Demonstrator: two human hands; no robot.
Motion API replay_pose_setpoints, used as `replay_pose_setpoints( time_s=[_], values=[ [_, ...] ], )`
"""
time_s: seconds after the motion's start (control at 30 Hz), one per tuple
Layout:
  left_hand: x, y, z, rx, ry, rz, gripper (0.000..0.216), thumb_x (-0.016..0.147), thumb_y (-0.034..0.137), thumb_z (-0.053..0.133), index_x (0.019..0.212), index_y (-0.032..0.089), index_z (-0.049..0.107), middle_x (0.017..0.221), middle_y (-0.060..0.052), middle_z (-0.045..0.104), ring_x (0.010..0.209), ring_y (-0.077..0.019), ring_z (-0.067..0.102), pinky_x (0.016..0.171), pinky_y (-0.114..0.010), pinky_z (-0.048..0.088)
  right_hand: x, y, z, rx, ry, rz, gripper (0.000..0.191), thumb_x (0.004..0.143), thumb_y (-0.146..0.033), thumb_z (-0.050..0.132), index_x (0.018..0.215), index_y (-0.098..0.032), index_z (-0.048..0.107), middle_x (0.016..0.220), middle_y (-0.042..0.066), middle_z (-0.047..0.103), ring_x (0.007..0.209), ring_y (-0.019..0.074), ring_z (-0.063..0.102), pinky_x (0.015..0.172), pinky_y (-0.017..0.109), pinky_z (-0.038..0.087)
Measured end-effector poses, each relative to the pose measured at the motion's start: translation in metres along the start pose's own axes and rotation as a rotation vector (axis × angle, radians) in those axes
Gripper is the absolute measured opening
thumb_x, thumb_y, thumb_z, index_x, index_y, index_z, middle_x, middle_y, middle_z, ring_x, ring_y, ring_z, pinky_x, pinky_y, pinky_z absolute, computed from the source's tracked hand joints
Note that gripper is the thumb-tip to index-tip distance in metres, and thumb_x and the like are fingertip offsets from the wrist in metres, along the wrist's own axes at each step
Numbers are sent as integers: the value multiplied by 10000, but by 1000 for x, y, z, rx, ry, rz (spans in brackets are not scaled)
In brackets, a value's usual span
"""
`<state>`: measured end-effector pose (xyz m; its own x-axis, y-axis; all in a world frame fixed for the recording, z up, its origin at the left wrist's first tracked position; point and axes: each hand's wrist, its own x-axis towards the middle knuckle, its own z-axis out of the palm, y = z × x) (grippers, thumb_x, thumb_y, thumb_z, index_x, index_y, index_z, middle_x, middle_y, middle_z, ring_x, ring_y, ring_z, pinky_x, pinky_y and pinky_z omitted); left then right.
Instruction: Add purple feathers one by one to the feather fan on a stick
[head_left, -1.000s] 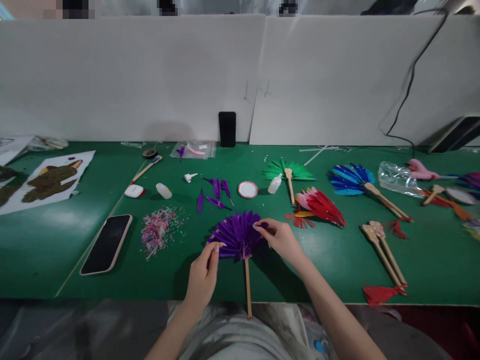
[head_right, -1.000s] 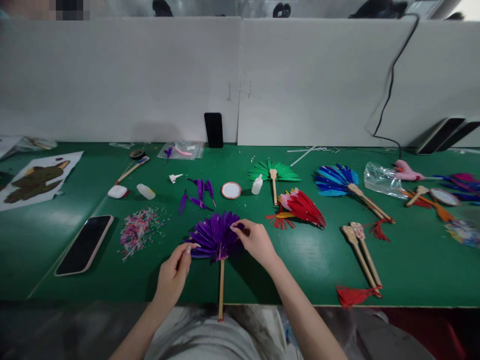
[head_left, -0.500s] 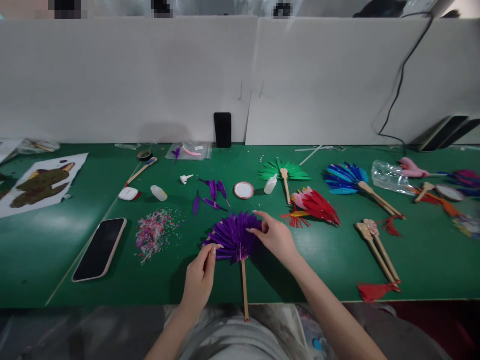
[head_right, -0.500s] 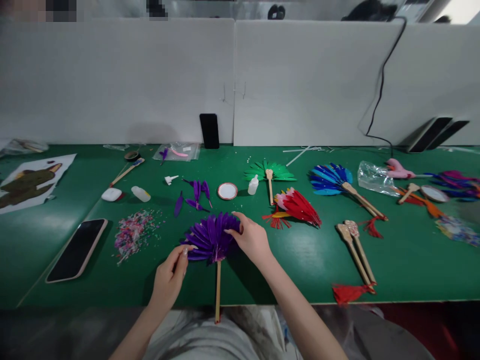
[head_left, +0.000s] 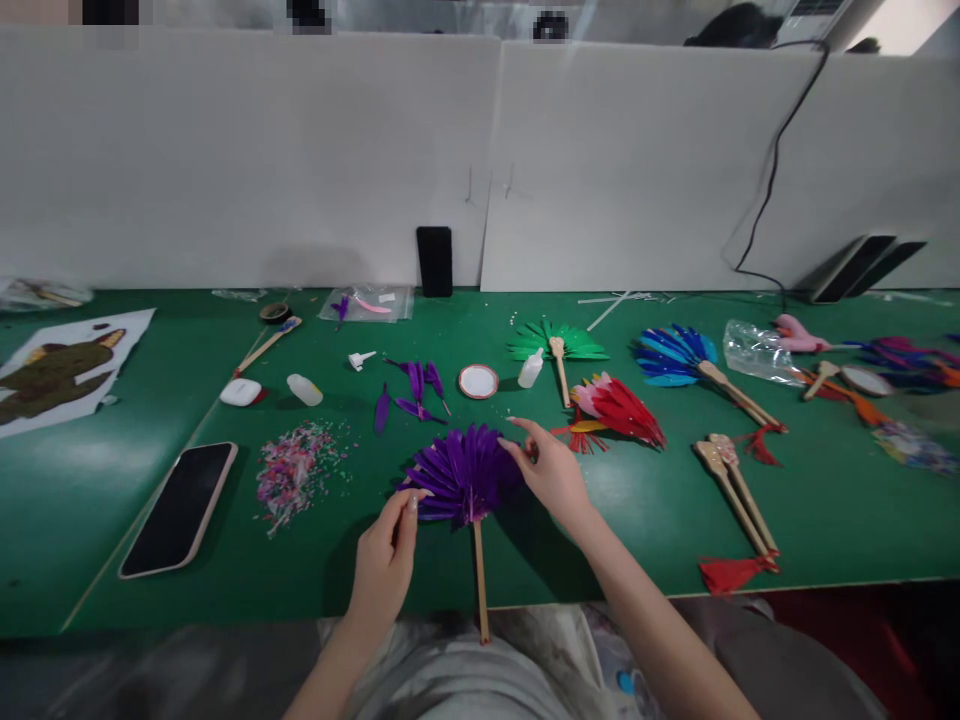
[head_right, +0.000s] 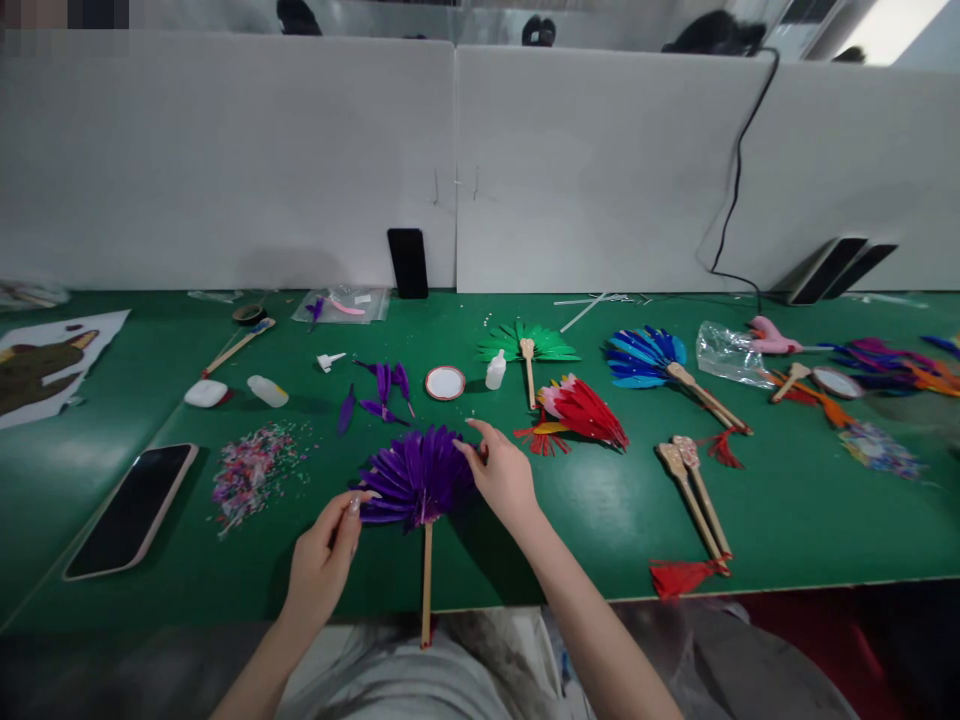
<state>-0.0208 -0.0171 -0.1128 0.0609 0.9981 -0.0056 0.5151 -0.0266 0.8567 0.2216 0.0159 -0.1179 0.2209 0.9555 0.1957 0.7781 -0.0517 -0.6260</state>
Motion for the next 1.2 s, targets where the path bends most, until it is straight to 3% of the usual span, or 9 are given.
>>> replay_pose_setpoints(
  time_s=[0.1, 0.27, 0.43, 0.5, 0.63, 0.77, 0.87, 1.03, 1.2],
  values=[
    [3, 1, -5, 5, 79, -2, 384, 922, 464, 410, 1100, 183, 602, 534, 53, 432, 428, -107, 411, 434, -209, 337, -6, -1, -8, 38, 106, -8, 370, 942, -410, 412, 1091, -160, 640, 753, 37, 599, 610, 156, 549, 598, 268, 436],
    [20, -5, -21, 45, 189, 48, 338, 930, 415, 425, 1170, 197, 522, 611, 43, 496, 499, -115, 481, 495, -208, 403, -25, 1, -15, 126, 225, -26, 352, 936, -413, 417, 1014, -168, 657, 869, 77, 633, 686, 159, 572, 683, 282, 474],
    [66, -20, -44, 196, 235, 133, 402, 892, 388, 512, 1245, 201, 465, 854, -34, 586, 713, -163, 577, 617, -260, 484, -36, 21, -6, 175, 289, 92, 400, 929, -449, 429, 948, -130, 669, 675, 50, 636, 503, 137, 511, 498, 250, 413],
    [89, -21, -47, 345, 110, 185, 380, 911, 321, 482, 1268, 197, 446, 958, -69, 615, 798, -183, 600, 714, -309, 502, -38, 28, 0, 199, 281, 137, 412, 933, -460, 424, 948, -135, 677, 614, 27, 622, 434, 122, 474, 437, 237, 377],
    [130, -13, -37, 445, -40, 244, 273, 831, 184, 600, 1097, 243, 588, 1045, -41, 658, 1033, -235, 567, 938, -384, 417, -39, 33, 9, 255, 253, 189, 432, 922, -497, 429, 915, -144, 678, 536, -2, 579, 417, 121, 500, 434, 222, 395],
    [155, -6, -19, 536, -97, 219, 322, 774, 182, 674, 1084, 236, 607, 1152, -74, 637, 1137, -323, 496, 919, -442, 390, -39, 34, 12, 298, 225, 217, 449, 914, -522, 431, 911, -146, 675, 498, -15, 558, 400, 124, 517, 432, 221, 411],
    [163, -5, -13, 571, -138, 212, 274, 767, 194, 686, 1033, 217, 624, 1074, -76, 664, 1087, -320, 518, 877, -421, 396, -39, 35, 13, 319, 212, 226, 458, 906, -537, 440, 899, -146, 679, 479, -18, 550, 396, 127, 522, 435, 223, 420],
    [166, -12, -15, 562, -191, 215, 49, 800, 179, 629, 837, 207, 644, 775, -22, 691, 876, -241, 589, 779, -342, 417, -37, 36, 13, 327, 203, 226, 490, 890, -573, 446, 889, -147, 688, 469, -14, 553, 399, 135, 525, 444, 235, 433],
    [164, -20, -21, 520, -176, 254, 68, 832, 227, 594, 813, 206, 655, 697, -16, 653, 761, -206, 588, 763, -336, 447, -38, 32, 12, 296, 193, 220, 479, 896, -565, 444, 876, -151, 686, 472, -9, 556, 409, 141, 531, 447, 240, 431]
  ],
)
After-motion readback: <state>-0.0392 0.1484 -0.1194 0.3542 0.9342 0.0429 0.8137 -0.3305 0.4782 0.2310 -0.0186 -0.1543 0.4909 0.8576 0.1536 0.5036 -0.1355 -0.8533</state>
